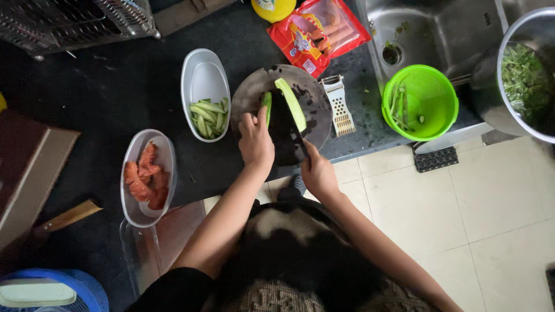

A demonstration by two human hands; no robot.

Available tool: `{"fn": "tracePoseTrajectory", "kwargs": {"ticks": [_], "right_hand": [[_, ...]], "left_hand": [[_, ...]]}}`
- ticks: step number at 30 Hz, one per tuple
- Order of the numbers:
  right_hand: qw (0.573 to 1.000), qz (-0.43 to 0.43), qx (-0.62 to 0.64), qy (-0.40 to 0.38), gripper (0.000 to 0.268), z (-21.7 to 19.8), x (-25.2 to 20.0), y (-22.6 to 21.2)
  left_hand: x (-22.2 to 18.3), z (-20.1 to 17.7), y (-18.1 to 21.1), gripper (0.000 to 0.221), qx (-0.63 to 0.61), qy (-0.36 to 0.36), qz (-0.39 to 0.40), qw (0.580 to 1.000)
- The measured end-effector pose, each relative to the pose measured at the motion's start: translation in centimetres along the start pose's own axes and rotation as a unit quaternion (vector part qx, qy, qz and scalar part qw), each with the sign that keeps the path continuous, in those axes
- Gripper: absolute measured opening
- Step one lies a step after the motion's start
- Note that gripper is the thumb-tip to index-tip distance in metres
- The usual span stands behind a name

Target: The person chops cucumbers into strips using a cleaver on a wooden board and puts them in a metal bowl. Then, the person washes leafy greens in a metal pot of water, drains them into a green colander, and adds the cucumber strips into the colander.

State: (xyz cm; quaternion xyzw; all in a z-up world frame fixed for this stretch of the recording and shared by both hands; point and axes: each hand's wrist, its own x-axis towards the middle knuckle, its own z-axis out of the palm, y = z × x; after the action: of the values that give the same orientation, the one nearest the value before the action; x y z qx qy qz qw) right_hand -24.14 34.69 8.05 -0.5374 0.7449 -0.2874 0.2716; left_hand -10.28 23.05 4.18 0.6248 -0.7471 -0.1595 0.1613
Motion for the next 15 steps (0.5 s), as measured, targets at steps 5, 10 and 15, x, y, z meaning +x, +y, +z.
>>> {"fn": "tracePoseTrajectory", "kwargs": {"ticks": [5,10,15], "right_hand": [[1.0,-0.008,0.014,0.005,0.05,0.4,-0.2,-1.1],[1.0,0.014,-0.007,0.011,0.042,0.0,0.0,-2.2],[0.993,0.044,-0.106,-0.031,0.041,0.1,0.0,-2.6]], "left_hand": [[-0.6,-2.1,1.2,0.069,-0.038,-0.04,0.007,0.998],[0.0,-2.0,1.9,0.066,-0.039,-0.13,-0.072,0.988],[2.1,0.2,0.0,0.052,-0.112,-0.061,-0.022,0.992]]}}
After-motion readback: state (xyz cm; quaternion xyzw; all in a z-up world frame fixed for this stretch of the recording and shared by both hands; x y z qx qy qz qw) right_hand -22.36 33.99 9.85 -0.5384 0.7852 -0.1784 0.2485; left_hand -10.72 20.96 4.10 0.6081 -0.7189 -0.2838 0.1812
